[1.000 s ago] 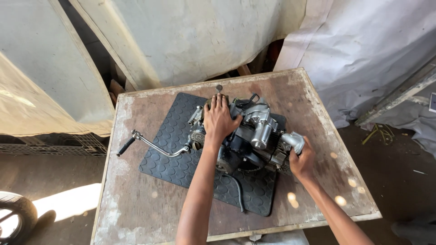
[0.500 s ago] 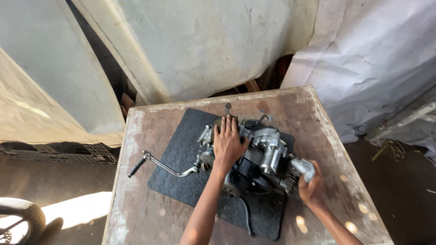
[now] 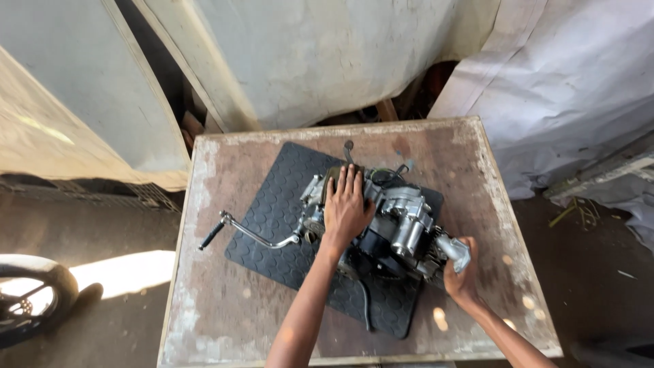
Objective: Repairing and cleaning components of a motorcycle engine on a workbench.
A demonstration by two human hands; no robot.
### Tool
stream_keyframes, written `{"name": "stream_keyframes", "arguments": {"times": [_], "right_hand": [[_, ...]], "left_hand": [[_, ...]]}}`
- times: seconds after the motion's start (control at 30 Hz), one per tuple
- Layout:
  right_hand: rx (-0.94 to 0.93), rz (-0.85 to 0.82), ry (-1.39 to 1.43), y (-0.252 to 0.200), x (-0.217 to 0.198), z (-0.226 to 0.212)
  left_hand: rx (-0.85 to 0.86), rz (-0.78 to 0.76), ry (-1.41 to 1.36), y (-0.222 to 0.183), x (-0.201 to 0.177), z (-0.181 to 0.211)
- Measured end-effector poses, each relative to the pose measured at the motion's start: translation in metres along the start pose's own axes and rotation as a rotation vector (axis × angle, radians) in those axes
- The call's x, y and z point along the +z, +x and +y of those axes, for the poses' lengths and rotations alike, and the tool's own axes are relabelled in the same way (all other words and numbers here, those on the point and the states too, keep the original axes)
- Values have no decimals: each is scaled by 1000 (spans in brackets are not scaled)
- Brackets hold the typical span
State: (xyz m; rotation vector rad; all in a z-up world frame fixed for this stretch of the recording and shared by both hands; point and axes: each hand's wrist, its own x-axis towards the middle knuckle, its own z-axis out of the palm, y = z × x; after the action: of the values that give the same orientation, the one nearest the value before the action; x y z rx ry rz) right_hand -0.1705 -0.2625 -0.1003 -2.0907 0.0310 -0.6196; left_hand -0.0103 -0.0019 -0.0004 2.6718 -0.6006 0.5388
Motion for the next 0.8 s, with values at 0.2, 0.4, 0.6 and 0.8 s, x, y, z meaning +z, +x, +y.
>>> {"name": "stream_keyframes", "arguments": {"times": [0.2,0.4,0.6,0.8], "right_hand": [[37,65,-28,8,0,-19],[-70,90,-36,4,4,7],[-163,90,-80,9,1,1],[-159,112,-132,6,6,9]], "left_hand": [[-32,-135,97,0,-4,1],[-23,-64,163,-1,0,3],[-26,-82,114,-2,0,1],[-58,-72,96,-2,-16,10]]}}
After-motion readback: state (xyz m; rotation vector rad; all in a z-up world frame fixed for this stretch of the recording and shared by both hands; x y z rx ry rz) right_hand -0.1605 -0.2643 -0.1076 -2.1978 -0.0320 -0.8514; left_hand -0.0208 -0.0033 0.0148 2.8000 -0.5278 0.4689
